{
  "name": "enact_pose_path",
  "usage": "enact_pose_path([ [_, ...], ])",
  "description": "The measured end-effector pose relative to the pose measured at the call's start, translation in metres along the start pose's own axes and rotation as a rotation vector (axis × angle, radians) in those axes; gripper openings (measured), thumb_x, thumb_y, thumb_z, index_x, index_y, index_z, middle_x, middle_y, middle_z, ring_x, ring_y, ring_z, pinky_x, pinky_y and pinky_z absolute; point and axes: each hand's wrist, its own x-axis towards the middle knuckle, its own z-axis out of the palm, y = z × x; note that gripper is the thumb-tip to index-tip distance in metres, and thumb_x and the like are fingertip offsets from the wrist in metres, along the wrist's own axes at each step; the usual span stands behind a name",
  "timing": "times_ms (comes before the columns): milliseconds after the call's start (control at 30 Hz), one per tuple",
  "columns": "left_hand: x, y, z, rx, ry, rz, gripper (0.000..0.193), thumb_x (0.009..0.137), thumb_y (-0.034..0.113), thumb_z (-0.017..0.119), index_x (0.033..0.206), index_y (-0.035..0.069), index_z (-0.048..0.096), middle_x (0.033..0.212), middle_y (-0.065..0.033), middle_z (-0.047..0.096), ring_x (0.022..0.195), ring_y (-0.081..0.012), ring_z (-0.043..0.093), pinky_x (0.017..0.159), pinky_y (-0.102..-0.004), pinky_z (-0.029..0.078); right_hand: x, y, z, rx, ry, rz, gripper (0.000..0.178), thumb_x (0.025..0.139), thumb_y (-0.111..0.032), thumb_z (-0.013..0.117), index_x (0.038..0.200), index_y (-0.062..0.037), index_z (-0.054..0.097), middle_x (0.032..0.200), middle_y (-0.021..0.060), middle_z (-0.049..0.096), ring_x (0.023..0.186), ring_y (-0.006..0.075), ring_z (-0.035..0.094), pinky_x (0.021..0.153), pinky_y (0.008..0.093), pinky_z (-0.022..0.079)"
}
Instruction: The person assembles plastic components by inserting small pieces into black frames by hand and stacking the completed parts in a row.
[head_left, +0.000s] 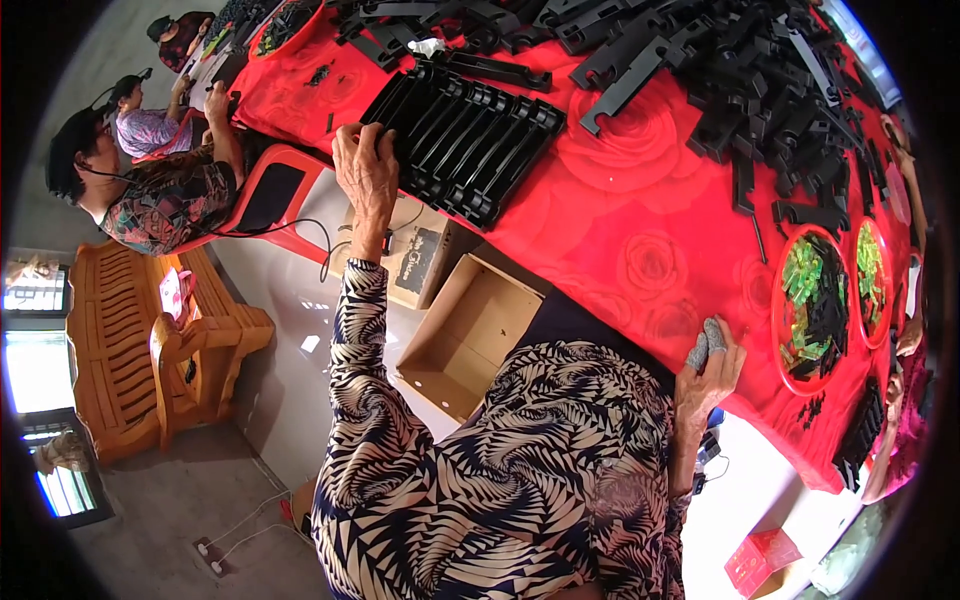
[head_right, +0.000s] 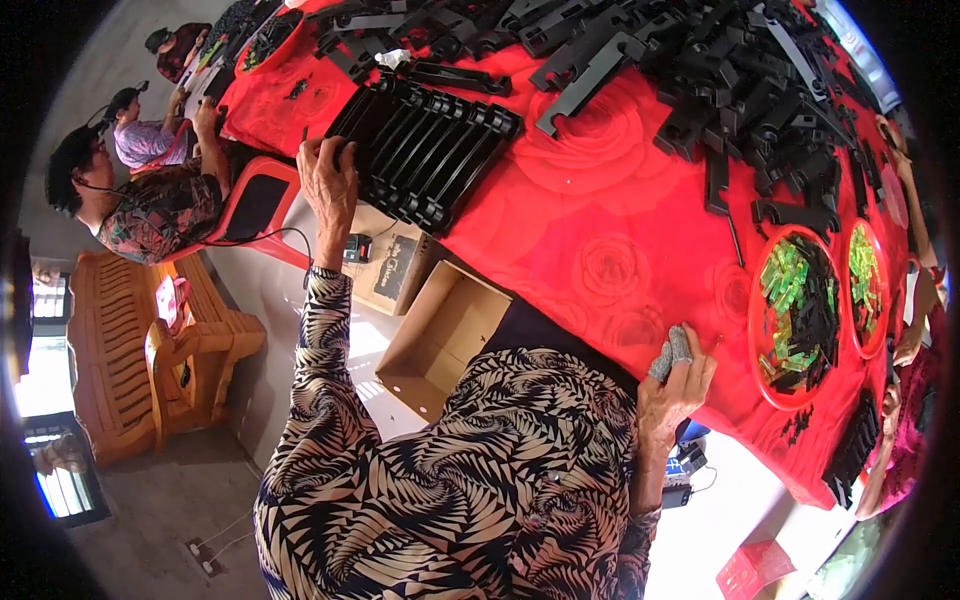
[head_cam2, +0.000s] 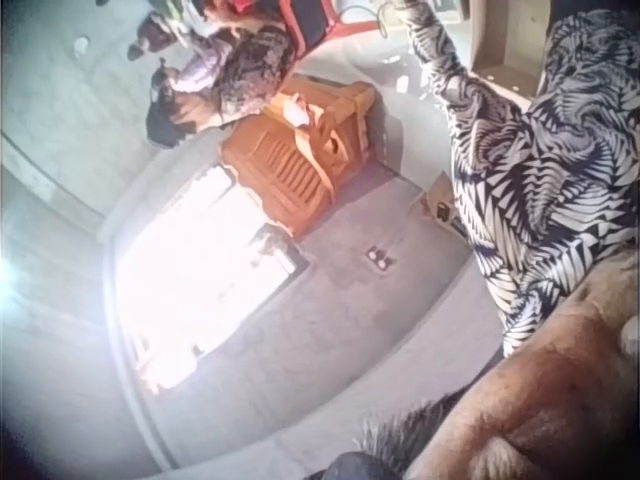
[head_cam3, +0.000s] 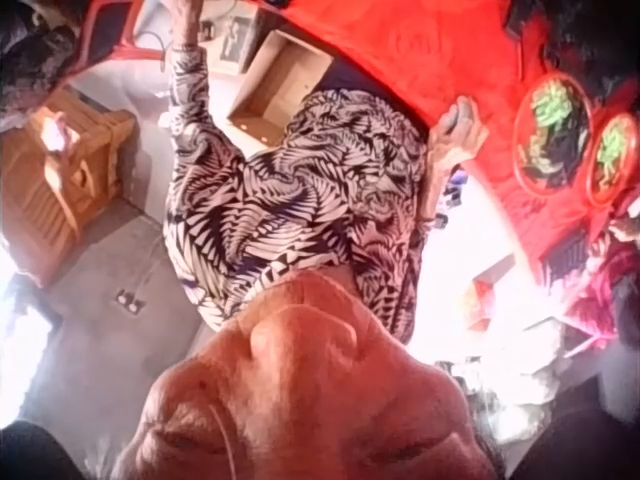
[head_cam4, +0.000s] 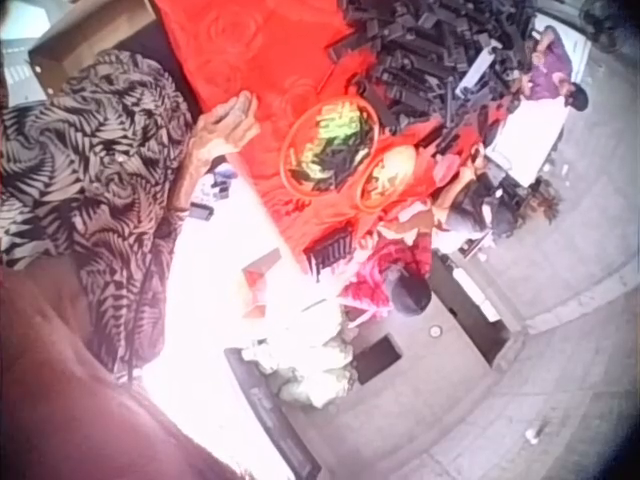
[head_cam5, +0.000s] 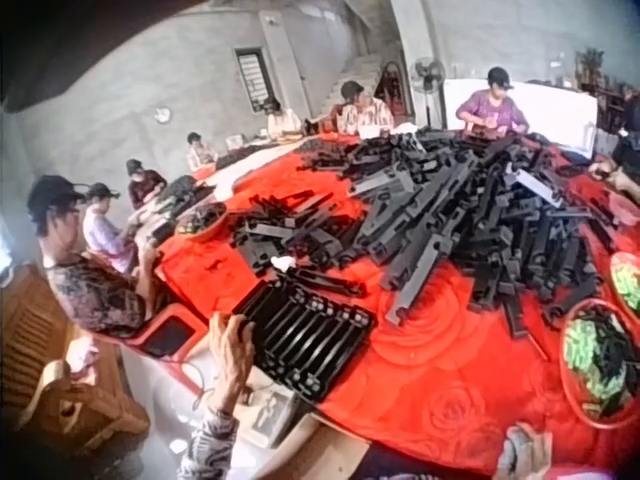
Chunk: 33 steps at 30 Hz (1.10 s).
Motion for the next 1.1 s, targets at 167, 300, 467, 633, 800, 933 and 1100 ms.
enact_pose_path([
  [167, -0.001, 0.002, 0.0, 0.055, 0.023, 0.006, 0.01, 0.081, 0.015, 0.072, 0.089, 0.01, 0.068, 0.103, -0.0079, 0.058, 0.093, -0.0295, 0.053, 0.081, -0.041, 0.042, -0.001, 0.0, 0.0, 0.002, 0.002, 0.004, 0.014, 0.079, 0.006, 0.063, 0.092, 0.0051, 0.065, 0.111, 0.0168, 0.067, 0.084, 0.0343, 0.059, 0.072, 0.042, 0.051],
  [300, -0.002, 0.002, 0.0, 0.091, 0.026, 0.004, 0.009, 0.081, 0.016, 0.073, 0.088, 0.012, 0.068, 0.104, -0.0064, 0.059, 0.097, -0.0284, 0.051, 0.083, -0.0414, 0.04, -0.001, 0.002, -0.001, 0.004, 0.002, 0.005, 0.014, 0.078, 0.006, 0.063, 0.092, 0.0047, 0.065, 0.111, 0.0164, 0.068, 0.084, 0.0343, 0.059, 0.072, 0.0418, 0.051],
  [467, 0.002, -0.001, 0.004, 0.065, 0.074, 0.001, 0.01, 0.081, 0.017, 0.073, 0.089, 0.013, 0.069, 0.106, -0.0055, 0.059, 0.1, -0.029, 0.05, 0.085, -0.0416, 0.039, -0.003, 0.004, 0.001, 0.012, 0.01, 0.012, 0.018, 0.077, 0.006, 0.064, 0.095, 0.0045, 0.066, 0.112, 0.016, 0.067, 0.085, 0.0348, 0.059, 0.073, 0.042, 0.052],
  [633, 0.006, -0.007, 0.004, 0.126, 0.049, -0.027, 0.008, 0.083, 0.018, 0.072, 0.09, 0.013, 0.071, 0.105, -0.006, 0.06, 0.101, -0.0295, 0.052, 0.085, -0.0429, 0.04, -0.003, 0.006, 0.002, 0.05, 0.012, 0.034, 0.015, 0.075, 0.005, 0.062, 0.09, 0.006, 0.064, 0.114, 0.0176, 0.066, 0.087, 0.0366, 0.059, 0.074, 0.0444, 0.052],
  [800, 0.007, 0.03, -0.011, 0.089, 0.07, -0.025, 0.02, 0.086, 0.014, 0.068, 0.105, 0.007, 0.066, 0.111, -0.0136, 0.058, 0.105, -0.0335, 0.052, 0.091, -0.0455, 0.041, -0.008, 0.012, 0.006, 0.068, 0.05, 0.026, 0.014, 0.063, 0.005, 0.057, 0.077, 0.0058, 0.055, 0.115, 0.0186, 0.065, 0.085, 0.0386, 0.058, 0.07, 0.0459, 0.053],
  [933, 0.011, 0.095, -0.017, -0.221, -0.029, 0.035, 0.019, 0.082, 0.007, 0.069, 0.101, 0.004, 0.065, 0.103, -0.0143, 0.062, 0.098, -0.0323, 0.055, 0.087, -0.0417, 0.043, -0.008, 0.014, 0.001, 0.049, 0.046, 0.021, 0.017, 0.054, 0.002, 0.054, 0.07, 0.0031, 0.049, 0.116, 0.0173, 0.065, 0.081, 0.036, 0.057, 0.066, 0.0446, 0.052],
  [1100, 0.014, 0.182, 0.013, -0.603, -0.312, 0.058, 0.033, 0.079, 0.012, 0.075, 0.107, 0.001, 0.061, 0.101, -0.0154, 0.06, 0.096, -0.0347, 0.055, 0.084, -0.0409, 0.045, -0.013, 0.016, 0.004, 0.049, 0.046, 0.055, 0.019, 0.055, 0.001, 0.058, 0.074, 0.0022, 0.054, 0.115, 0.0137, 0.066, 0.083, 0.0339, 0.058, 0.064, 0.0425, 0.052],
])
